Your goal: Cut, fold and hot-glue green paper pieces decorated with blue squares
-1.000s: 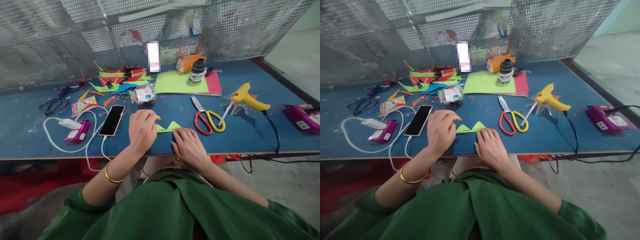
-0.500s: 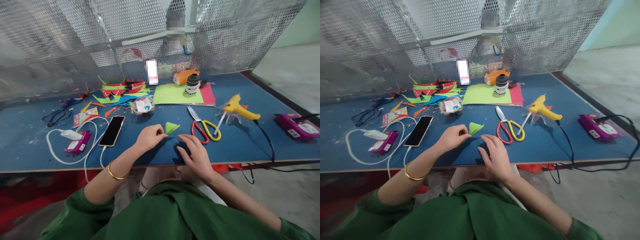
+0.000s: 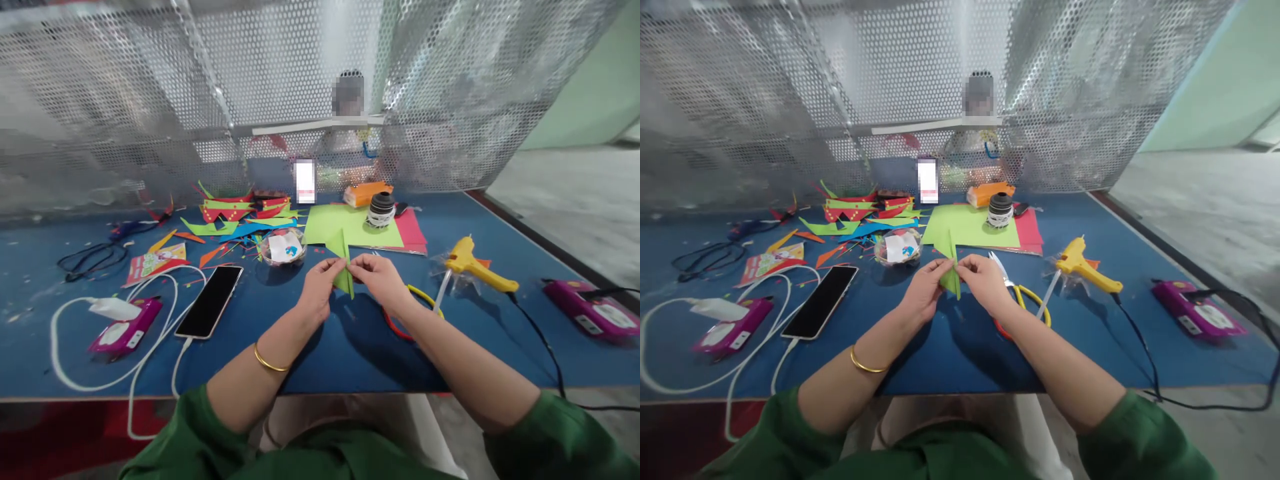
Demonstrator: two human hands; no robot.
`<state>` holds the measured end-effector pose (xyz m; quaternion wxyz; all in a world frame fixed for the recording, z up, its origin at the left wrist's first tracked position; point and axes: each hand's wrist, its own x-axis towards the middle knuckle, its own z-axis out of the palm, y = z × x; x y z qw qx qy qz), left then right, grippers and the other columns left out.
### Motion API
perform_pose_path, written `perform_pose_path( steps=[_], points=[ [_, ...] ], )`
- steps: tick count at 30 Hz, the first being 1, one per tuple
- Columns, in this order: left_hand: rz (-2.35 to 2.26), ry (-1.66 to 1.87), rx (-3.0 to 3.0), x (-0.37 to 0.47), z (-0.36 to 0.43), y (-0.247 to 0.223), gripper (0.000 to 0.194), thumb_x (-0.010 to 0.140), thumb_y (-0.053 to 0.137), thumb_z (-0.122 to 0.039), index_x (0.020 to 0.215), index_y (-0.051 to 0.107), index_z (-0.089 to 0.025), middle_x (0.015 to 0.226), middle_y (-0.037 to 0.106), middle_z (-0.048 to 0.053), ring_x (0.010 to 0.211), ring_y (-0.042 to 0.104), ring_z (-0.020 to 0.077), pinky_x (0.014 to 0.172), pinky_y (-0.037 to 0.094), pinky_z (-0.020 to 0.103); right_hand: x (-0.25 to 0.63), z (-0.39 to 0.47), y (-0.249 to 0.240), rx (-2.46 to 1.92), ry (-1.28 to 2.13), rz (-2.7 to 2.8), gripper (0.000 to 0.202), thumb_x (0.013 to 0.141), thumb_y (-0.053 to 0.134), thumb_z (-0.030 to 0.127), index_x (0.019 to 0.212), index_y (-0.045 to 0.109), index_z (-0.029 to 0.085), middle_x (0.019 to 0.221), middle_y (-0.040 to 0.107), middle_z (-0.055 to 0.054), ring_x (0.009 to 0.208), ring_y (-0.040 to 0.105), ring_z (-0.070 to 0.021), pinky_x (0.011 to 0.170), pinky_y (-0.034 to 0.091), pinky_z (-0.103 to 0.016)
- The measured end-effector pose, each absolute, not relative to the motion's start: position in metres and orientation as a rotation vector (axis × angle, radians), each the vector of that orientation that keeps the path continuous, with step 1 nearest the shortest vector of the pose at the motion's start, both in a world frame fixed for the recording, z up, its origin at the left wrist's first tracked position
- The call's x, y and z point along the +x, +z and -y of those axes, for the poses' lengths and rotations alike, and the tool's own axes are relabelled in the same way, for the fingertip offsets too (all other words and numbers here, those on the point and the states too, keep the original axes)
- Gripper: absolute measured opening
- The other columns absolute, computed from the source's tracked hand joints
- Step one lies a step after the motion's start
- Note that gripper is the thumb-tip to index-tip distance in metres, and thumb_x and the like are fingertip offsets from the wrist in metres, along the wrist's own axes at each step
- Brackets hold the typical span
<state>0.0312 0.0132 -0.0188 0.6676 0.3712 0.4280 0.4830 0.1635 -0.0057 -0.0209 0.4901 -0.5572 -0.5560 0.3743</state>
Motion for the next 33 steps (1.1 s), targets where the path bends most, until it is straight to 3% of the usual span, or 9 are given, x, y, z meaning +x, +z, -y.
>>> perform_pose_path(
  steps=[5,10,16,21,24,28,33],
  points=[
    [-0.988,1.031,0.827,0.024,-0.015,-0.019,0.037,0.063,0.083,-0.050,0.074,0.073,-0.016,0.076,0.070,0.005,0.070,0.060,0.0143,0.066,0.043,0.026,0.179,0.003,-0.013,-1.374,0.913,1.518,0.027,0.078,0.059,0.046,0.069,0.056,0.021,0.059,0.051,0.005,0.056,0.044,-0.0118,0.055,0.038,-0.026],
    [-0.999,1.000,0.910,0.025,-0.013,-0.018,0.023,0.062,0.082,-0.037,0.070,0.075,-0.017,0.074,0.071,0.005,0.069,0.061,0.0154,0.066,0.042,0.028,0.188,0.009,-0.009,-1.437,0.758,1.627,0.020,0.083,0.056,0.039,0.073,0.057,0.021,0.061,0.050,0.004,0.060,0.043,-0.0130,0.056,0.033,-0.026],
    [-0.979,1.003,0.842,0.028,-0.011,-0.021,0.022,0.058,0.083,-0.033,0.070,0.076,-0.016,0.075,0.071,0.006,0.069,0.062,0.0156,0.065,0.044,0.028,0.186,0.014,-0.009,-1.463,0.681,1.721,0.020,0.085,0.053,0.037,0.073,0.058,0.022,0.060,0.050,0.004,0.057,0.045,-0.0130,0.055,0.036,-0.027],
    [-1.017,1.067,0.852,0.028,-0.009,-0.021,0.020,0.058,0.083,-0.032,0.061,0.073,-0.015,0.066,0.069,0.005,0.064,0.061,0.0153,0.063,0.044,0.028,0.185,0.018,-0.009,-1.478,0.527,1.732,0.013,0.085,0.058,0.033,0.083,0.063,0.022,0.072,0.065,0.000,0.067,0.059,-0.0162,0.064,0.043,-0.029],
    [-1.042,1.095,0.814,0.029,-0.007,-0.022,0.021,0.056,0.083,-0.032,0.060,0.072,-0.014,0.065,0.068,0.005,0.064,0.061,0.0156,0.063,0.045,0.029,0.182,0.022,-0.012,-1.480,0.149,1.843,0.009,0.088,0.059,0.028,0.089,0.065,0.022,0.085,0.072,-0.003,0.078,0.065,-0.0189,0.071,0.045,-0.030],
    [-1.068,1.108,0.790,0.032,-0.005,-0.024,0.020,0.055,0.083,-0.030,0.060,0.072,-0.014,0.063,0.068,0.006,0.064,0.062,0.0158,0.063,0.046,0.029,0.176,0.025,-0.017,-1.463,-0.291,1.988,0.016,0.095,0.055,0.027,0.088,0.068,0.021,0.083,0.075,-0.004,0.073,0.065,-0.0188,0.074,0.045,-0.032],
    [-1.074,1.100,0.793,0.034,-0.005,-0.026,0.019,0.056,0.082,-0.029,0.060,0.073,-0.013,0.064,0.070,0.007,0.063,0.062,0.0153,0.062,0.046,0.028,0.172,0.025,-0.019,-1.513,-0.132,1.922,0.021,0.093,0.050,0.025,0.082,0.067,0.020,0.080,0.074,-0.006,0.071,0.063,-0.0191,0.080,0.043,-0.035]
  ],
)
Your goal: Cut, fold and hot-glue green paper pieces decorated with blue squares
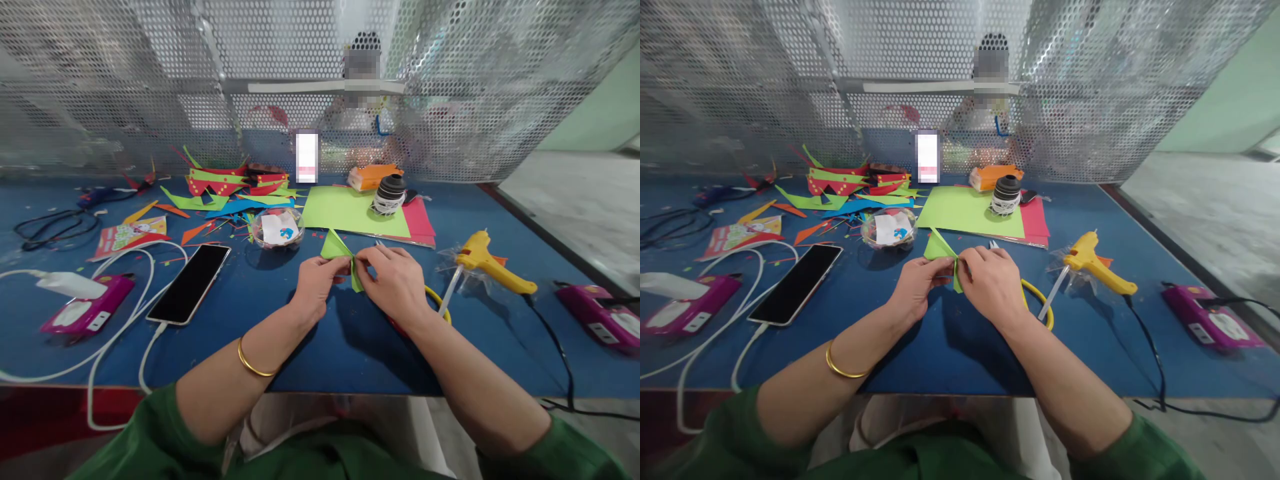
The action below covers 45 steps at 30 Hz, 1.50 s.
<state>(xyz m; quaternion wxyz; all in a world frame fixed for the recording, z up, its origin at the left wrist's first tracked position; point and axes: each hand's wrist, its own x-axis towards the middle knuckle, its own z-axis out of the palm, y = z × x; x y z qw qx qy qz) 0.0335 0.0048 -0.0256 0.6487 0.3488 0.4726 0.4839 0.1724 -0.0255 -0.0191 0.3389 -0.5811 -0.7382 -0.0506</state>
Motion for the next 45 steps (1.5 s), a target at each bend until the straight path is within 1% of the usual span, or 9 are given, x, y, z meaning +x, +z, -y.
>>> perform_pose_path(
  steps=[7,11,16,22,26,31,33,38,45],
  points=[
    [-1.034,1.036,0.794,0.033,-0.005,-0.026,0.020,0.057,0.082,-0.029,0.066,0.075,-0.013,0.067,0.072,0.008,0.061,0.064,0.0165,0.061,0.049,0.029,0.175,0.025,-0.019,-1.576,0.258,1.746,0.015,0.087,0.053,0.027,0.080,0.065,0.023,0.076,0.071,-0.001,0.069,0.063,-0.0167,0.066,0.043,-0.029],
    [-1.069,1.023,0.788,0.033,-0.004,-0.025,0.020,0.055,0.084,-0.028,0.062,0.073,-0.013,0.060,0.069,0.006,0.054,0.061,0.0141,0.055,0.049,0.027,0.176,0.021,-0.020,-1.602,0.405,1.679,0.017,0.086,0.054,0.030,0.076,0.065,0.022,0.066,0.066,0.002,0.061,0.057,-0.0141,0.060,0.042,-0.026],
    [-1.125,1.019,0.796,0.033,-0.004,-0.021,0.018,0.056,0.082,-0.026,0.058,0.070,-0.013,0.052,0.064,0.002,0.047,0.056,0.0116,0.049,0.044,0.023,0.177,0.020,-0.019,-1.605,0.463,1.664,0.019,0.086,0.055,0.032,0.076,0.066,0.022,0.066,0.066,0.003,0.060,0.058,-0.0133,0.058,0.041,-0.025],
    [-1.186,1.008,0.810,0.030,-0.008,-0.019,0.015,0.059,0.079,-0.022,0.059,0.069,-0.012,0.047,0.058,-0.001,0.042,0.051,0.0100,0.045,0.041,0.022,0.183,0.025,-0.006,-1.652,0.273,1.640,0.019,0.088,0.054,0.037,0.084,0.066,0.022,0.082,0.073,-0.003,0.075,0.065,-0.0196,0.071,0.044,-0.031],
    [-1.196,0.993,0.827,0.029,-0.012,-0.020,0.016,0.059,0.080,-0.021,0.058,0.068,-0.012,0.044,0.054,-0.002,0.039,0.048,0.0087,0.045,0.042,0.022,0.213,0.039,0.005,-1.773,-0.063,1.565,0.023,0.089,0.050,0.032,0.098,0.067,0.020,0.097,0.075,-0.009,0.088,0.068,-0.0244,0.075,0.045,-0.034],
    [-1.185,0.966,0.852,0.029,-0.010,-0.021,0.018,0.060,0.080,-0.023,0.058,0.067,-0.012,0.045,0.056,-0.001,0.041,0.050,0.0099,0.046,0.044,0.023,0.283,0.064,0.018,-2.459,-0.437,1.630,0.044,0.093,0.042,0.031,0.128,0.058,0.011,0.123,0.066,-0.024,0.109,0.064,-0.0352,0.077,0.040,-0.041],
    [-1.182,0.962,0.856,0.029,-0.008,-0.021,0.018,0.060,0.081,-0.024,0.058,0.067,-0.012,0.046,0.057,0.000,0.042,0.053,0.0112,0.047,0.046,0.023,0.307,0.069,0.022,-2.574,-0.366,1.674,0.038,0.089,0.048,0.029,0.116,0.065,0.009,0.117,0.067,-0.028,0.108,0.064,-0.0384,0.077,0.038,-0.043],
    [-1.176,0.969,0.849,0.027,-0.007,-0.020,0.017,0.061,0.081,-0.023,0.061,0.069,-0.011,0.052,0.063,0.003,0.045,0.058,0.0141,0.049,0.049,0.025,0.334,0.064,0.022,-2.666,-0.179,1.789,0.011,0.083,0.054,0.021,0.081,0.065,0.019,0.097,0.071,-0.020,0.090,0.069,-0.0311,0.069,0.036,-0.039],
    [-1.185,0.977,0.843,0.025,-0.009,-0.021,0.009,0.066,0.076,-0.019,0.063,0.071,-0.011,0.059,0.070,0.008,0.050,0.064,0.0176,0.049,0.051,0.027,0.348,0.055,0.010,-2.630,-0.113,1.874,0.011,0.079,0.055,0.012,0.082,0.063,0.019,0.090,0.065,-0.013,0.079,0.068,-0.0260,0.067,0.039,-0.036]
  ],
)
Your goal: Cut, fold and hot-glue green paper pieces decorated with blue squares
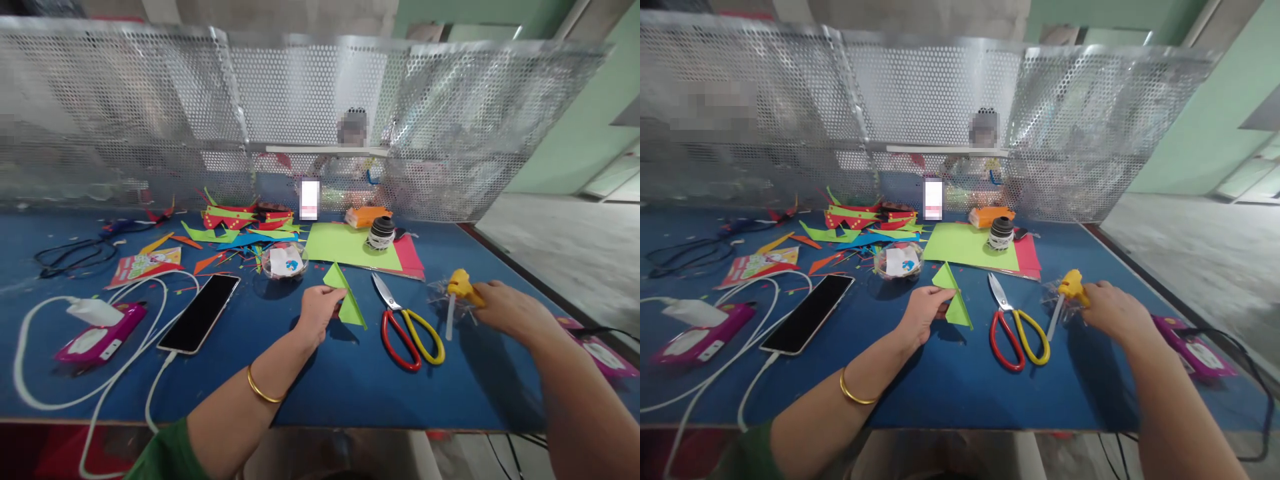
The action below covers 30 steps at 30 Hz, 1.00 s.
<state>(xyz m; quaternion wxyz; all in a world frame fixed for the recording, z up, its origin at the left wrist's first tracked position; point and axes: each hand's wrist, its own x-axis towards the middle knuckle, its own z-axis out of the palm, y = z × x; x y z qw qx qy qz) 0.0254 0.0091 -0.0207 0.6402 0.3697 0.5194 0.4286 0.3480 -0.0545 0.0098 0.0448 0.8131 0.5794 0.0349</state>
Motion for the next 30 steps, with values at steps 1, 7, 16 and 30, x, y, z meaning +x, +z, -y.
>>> perform_pose_path(
  steps=[1,7,16,30],
  points=[
    [-1.185,0.978,0.845,0.025,-0.009,-0.021,0.009,0.067,0.075,-0.018,0.063,0.071,-0.011,0.059,0.070,0.008,0.050,0.064,0.0175,0.049,0.051,0.027,0.350,0.054,0.007,2.487,0.118,-1.777,0.010,0.080,0.056,0.013,0.084,0.063,0.019,0.091,0.064,-0.013,0.079,0.068,-0.0256,0.067,0.040,-0.035],
    [-1.178,0.988,0.852,0.025,-0.010,-0.022,0.009,0.070,0.071,-0.018,0.063,0.072,-0.011,0.057,0.069,0.007,0.049,0.064,0.0172,0.049,0.051,0.027,0.350,0.061,-0.003,2.644,0.337,-1.706,0.021,0.090,0.047,0.028,0.104,0.056,0.016,0.108,0.056,-0.017,0.087,0.065,-0.0306,0.071,0.044,-0.038],
    [-1.168,1.015,0.872,0.028,-0.008,-0.022,0.009,0.068,0.073,-0.020,0.065,0.071,-0.012,0.055,0.065,0.003,0.046,0.057,0.0129,0.046,0.045,0.024,0.279,0.069,0.033,3.431,-1.067,-2.296,0.030,0.069,0.066,0.049,0.074,0.047,0.026,0.061,0.048,0.003,0.051,0.044,-0.0154,0.047,0.035,-0.030],
    [-1.213,1.070,1.098,0.029,-0.004,-0.029,0.019,0.066,0.075,-0.028,0.053,0.068,-0.016,0.047,0.053,-0.003,0.047,0.043,0.0097,0.047,0.031,0.023,0.180,0.015,-0.016,2.916,-1.959,-2.379,0.041,0.055,0.090,0.042,0.068,0.058,0.022,0.064,0.058,0.004,0.058,0.051,-0.0136,0.054,0.040,-0.028]
  ],
)
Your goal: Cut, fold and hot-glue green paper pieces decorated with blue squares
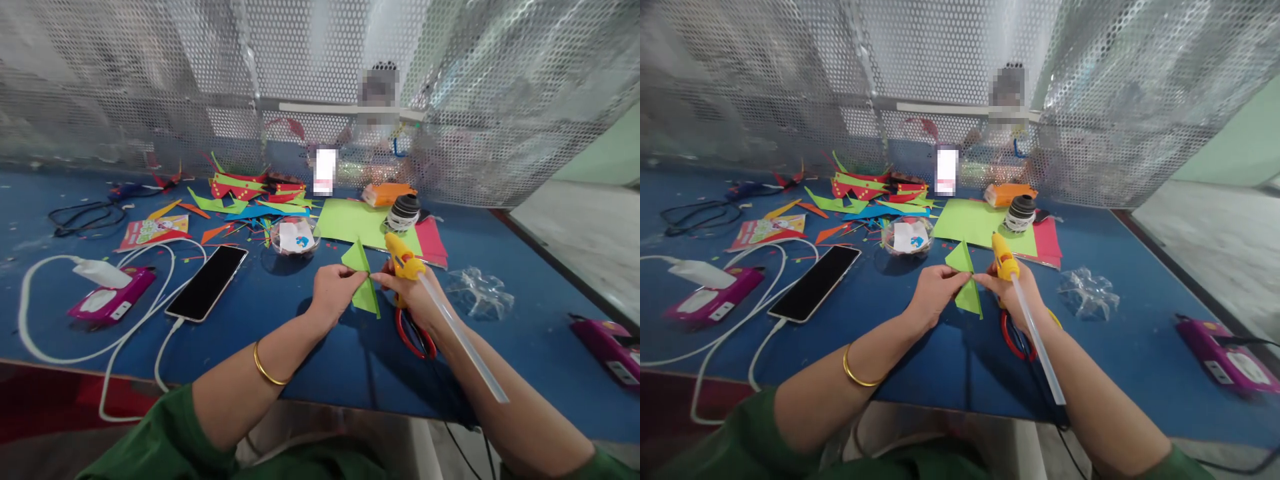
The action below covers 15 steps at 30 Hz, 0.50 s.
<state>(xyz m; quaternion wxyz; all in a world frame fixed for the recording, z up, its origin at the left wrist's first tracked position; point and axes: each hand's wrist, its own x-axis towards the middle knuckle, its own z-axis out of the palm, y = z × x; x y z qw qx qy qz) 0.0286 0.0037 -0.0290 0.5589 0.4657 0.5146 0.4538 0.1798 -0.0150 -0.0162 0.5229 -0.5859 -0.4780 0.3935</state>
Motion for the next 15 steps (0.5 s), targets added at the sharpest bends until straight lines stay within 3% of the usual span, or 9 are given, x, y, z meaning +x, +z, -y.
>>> perform_pose_path(
  steps=[6,15],
  points=[
    [-1.236,1.034,1.241,0.030,-0.003,-0.034,0.015,0.071,0.073,-0.028,0.063,0.075,-0.016,0.054,0.062,0.000,0.052,0.049,0.0116,0.049,0.034,0.023,0.184,0.021,-0.020,-1.380,0.952,1.182,0.036,0.061,0.086,0.042,0.075,0.059,0.021,0.069,0.061,0.003,0.062,0.055,-0.0136,0.058,0.044,-0.028],
    [-1.166,0.960,1.143,0.033,0.001,-0.023,0.017,0.071,0.072,-0.023,0.057,0.070,-0.015,0.048,0.056,0.000,0.046,0.045,0.0105,0.046,0.036,0.024,0.182,0.024,-0.019,-1.467,0.973,1.156,0.022,0.066,0.075,0.031,0.078,0.059,0.022,0.067,0.061,0.005,0.054,0.058,-0.0117,0.055,0.048,-0.026]
  ],
)
